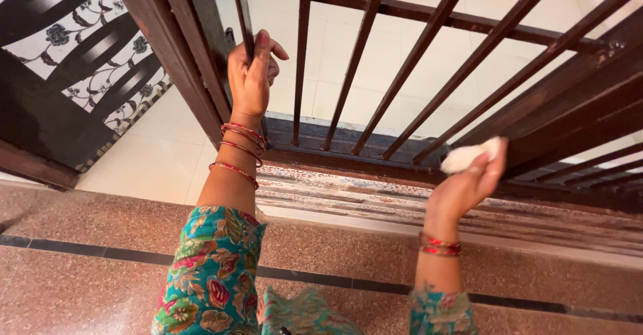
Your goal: The person wipes a brown metal security gate with a white cloth, moving methodically along the horizontal and vertical bars. The person holds the gate with one hand while wiping with the other, covering multiple sections of the lower portion of the gate.
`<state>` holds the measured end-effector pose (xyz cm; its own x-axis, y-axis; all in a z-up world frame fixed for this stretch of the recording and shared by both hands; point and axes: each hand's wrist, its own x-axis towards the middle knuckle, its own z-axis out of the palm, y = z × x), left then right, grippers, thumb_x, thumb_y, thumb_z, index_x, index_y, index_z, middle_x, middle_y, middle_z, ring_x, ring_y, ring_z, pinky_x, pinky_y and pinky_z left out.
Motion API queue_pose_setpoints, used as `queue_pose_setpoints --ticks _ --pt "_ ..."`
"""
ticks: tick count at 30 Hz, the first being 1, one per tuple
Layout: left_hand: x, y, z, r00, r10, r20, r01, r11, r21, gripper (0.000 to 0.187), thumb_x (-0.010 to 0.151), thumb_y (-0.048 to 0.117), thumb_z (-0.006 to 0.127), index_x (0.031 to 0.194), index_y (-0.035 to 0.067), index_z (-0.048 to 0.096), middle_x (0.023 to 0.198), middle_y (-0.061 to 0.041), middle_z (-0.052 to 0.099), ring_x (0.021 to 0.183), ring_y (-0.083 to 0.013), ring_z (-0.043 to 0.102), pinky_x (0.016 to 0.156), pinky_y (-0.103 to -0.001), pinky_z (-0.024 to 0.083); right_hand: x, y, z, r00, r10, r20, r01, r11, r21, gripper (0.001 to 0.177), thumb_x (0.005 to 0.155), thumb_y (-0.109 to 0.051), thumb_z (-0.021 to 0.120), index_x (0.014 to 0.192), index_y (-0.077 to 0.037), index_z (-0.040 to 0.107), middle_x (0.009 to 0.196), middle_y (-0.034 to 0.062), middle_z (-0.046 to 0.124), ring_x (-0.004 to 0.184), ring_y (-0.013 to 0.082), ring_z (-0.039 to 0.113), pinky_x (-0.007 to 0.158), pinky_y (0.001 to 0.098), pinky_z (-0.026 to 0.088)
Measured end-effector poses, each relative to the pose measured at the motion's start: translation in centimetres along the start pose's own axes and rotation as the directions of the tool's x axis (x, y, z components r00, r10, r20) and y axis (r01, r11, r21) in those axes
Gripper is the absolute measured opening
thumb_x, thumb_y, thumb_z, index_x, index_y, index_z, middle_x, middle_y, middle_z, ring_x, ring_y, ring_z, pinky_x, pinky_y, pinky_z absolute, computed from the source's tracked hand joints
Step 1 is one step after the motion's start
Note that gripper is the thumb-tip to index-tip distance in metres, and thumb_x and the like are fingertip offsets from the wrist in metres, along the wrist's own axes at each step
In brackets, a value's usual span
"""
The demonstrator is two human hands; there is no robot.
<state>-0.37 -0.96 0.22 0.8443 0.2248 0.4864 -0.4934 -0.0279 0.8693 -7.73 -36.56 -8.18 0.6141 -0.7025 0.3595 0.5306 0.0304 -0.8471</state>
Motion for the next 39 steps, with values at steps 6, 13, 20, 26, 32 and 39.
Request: queue_pose_setpoints --ticks 6,13,20,26,32,39 --pt "0.2 -0.4 -0.1 1.0 0.016 0.008 -0.016 1.0 -0.012 0.059 0.109 0.051 0.05 0.083 0.0 0.065 0.055 0.007 0.038 0.049 -0.0022 0.034 0.047 -0.023 0.024 5.3 -2.6 2.6 0.864 -0.477 0.162 0.475 0.878 0.052 0.041 0.126 -0.004 0.046 0.163 -0.01 0.027 0.165 0.0136 0.044 0.136 0.0211 0.059 0.115 0.0324 0.05" --pt "0.1 -0.6 -0.2 1.0 -0.001 0.016 0.001 0.999 -0.046 0.057 0.109 0.049 0.051 0.084 -0.001 0.065 0.057 0.007 0.039 0.051 -0.0027 0.034 0.048 -0.023 0.024 3.4 3.2 0.8 0.882 -0.461 0.099 0.471 0.869 -0.151 0.031 0.116 -0.002 0.05 0.145 0.001 0.041 0.136 0.0202 0.065 0.111 0.0231 0.071 0.092 0.0318 0.062" --pt "0.0 -0.2 0.0 1.0 0.027 -0.006 -0.027 1.0 -0.005 0.059 0.108 0.051 0.051 0.082 0.0 0.066 0.055 0.007 0.039 0.049 -0.0024 0.035 0.046 -0.023 0.025 0.4 7.8 -4.5 0.971 -0.195 0.141 0.218 0.96 -0.173 0.028 0.108 0.003 0.056 0.134 0.003 0.048 0.128 0.0172 0.069 0.114 0.0215 0.069 0.099 0.0302 0.057" --pt "0.0 0.1 0.1 1.0 0.009 -0.005 -0.009 1.0 0.0 0.061 0.107 0.053 0.051 0.081 0.001 0.066 0.054 0.007 0.039 0.048 -0.0024 0.034 0.045 -0.023 0.024 -0.8 2.1 -3.5 0.904 -0.393 0.17 0.426 0.783 -0.454 0.021 0.104 0.006 0.067 0.124 0.001 0.064 0.127 0.0167 0.066 0.116 0.0253 0.065 0.103 0.0373 0.054" --pt "-0.1 0.1 0.0 1.0 -0.007 0.004 0.007 1.0 -0.001 0.06 0.107 0.053 0.05 0.082 0.001 0.066 0.054 0.008 0.036 0.048 -0.0022 0.031 0.046 -0.023 0.023 2.6 -7.2 3.3 0.932 -0.354 0.071 0.36 0.928 -0.1 0.027 0.091 0.001 0.062 0.115 -0.013 0.065 0.115 0.0015 0.066 0.103 0.0147 0.072 0.092 0.0316 0.064" --pt "0.2 -0.2 -0.1 1.0 0.004 0.014 -0.004 1.0 -0.029 0.058 0.107 0.051 0.051 0.083 0.0 0.066 0.055 0.008 0.038 0.049 -0.0025 0.033 0.046 -0.023 0.023 1.8 -3.7 4.1 0.764 -0.571 0.3 0.644 0.645 -0.411 0.037 0.092 0.018 0.068 0.12 -0.004 0.079 0.126 0.0068 0.057 0.12 0.0233 0.062 0.11 0.0373 0.056"
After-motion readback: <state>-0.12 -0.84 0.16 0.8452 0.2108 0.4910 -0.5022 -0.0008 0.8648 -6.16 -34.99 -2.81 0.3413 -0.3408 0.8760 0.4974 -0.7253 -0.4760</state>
